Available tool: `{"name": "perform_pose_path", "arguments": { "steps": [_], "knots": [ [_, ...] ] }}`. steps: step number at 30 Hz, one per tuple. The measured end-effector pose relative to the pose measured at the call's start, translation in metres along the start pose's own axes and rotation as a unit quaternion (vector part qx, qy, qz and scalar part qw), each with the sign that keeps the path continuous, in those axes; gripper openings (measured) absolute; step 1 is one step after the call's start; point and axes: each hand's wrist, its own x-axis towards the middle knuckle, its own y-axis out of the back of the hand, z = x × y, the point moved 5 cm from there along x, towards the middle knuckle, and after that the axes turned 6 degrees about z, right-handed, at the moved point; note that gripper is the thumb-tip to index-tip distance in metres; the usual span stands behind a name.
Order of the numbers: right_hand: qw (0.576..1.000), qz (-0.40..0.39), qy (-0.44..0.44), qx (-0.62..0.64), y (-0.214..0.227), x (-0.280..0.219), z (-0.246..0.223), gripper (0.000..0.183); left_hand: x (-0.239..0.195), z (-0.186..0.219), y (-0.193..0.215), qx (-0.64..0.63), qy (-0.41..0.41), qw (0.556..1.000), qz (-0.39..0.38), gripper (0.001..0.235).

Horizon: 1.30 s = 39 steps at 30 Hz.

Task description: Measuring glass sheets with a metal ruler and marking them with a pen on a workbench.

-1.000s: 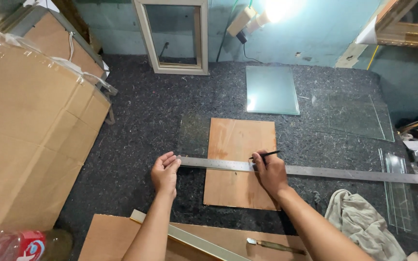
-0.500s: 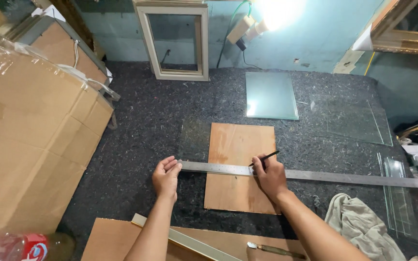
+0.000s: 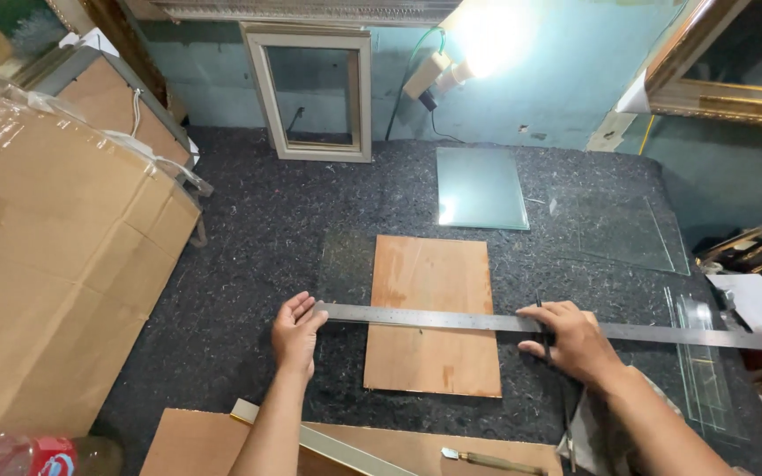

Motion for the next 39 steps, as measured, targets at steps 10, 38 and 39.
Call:
{"name": "perform_pose_path", "arguments": {
  "steps": [10, 38, 39],
  "knots": [
    [0.985, 0.105, 0.043, 0.131, -0.009, 0.024, 0.033, 0.024, -0.003, 0.007, 0.007, -0.032, 0.118, 0.984, -0.131, 0.069],
    [0.981, 0.072, 0.018, 0.177, -0.035, 0.093, 0.059, 0.029, 0.066, 0.033, -0.048, 0.509, -0.089, 0.854, 0.053, 0.03],
    [0.982, 0.073, 0.02, 0.175, -0.035, 0.094, 0.058, 0.029, 0.067, 0.032, -0.049, 0.513, -0.087, 0.851, 0.077, 0.028]
  ]
}}
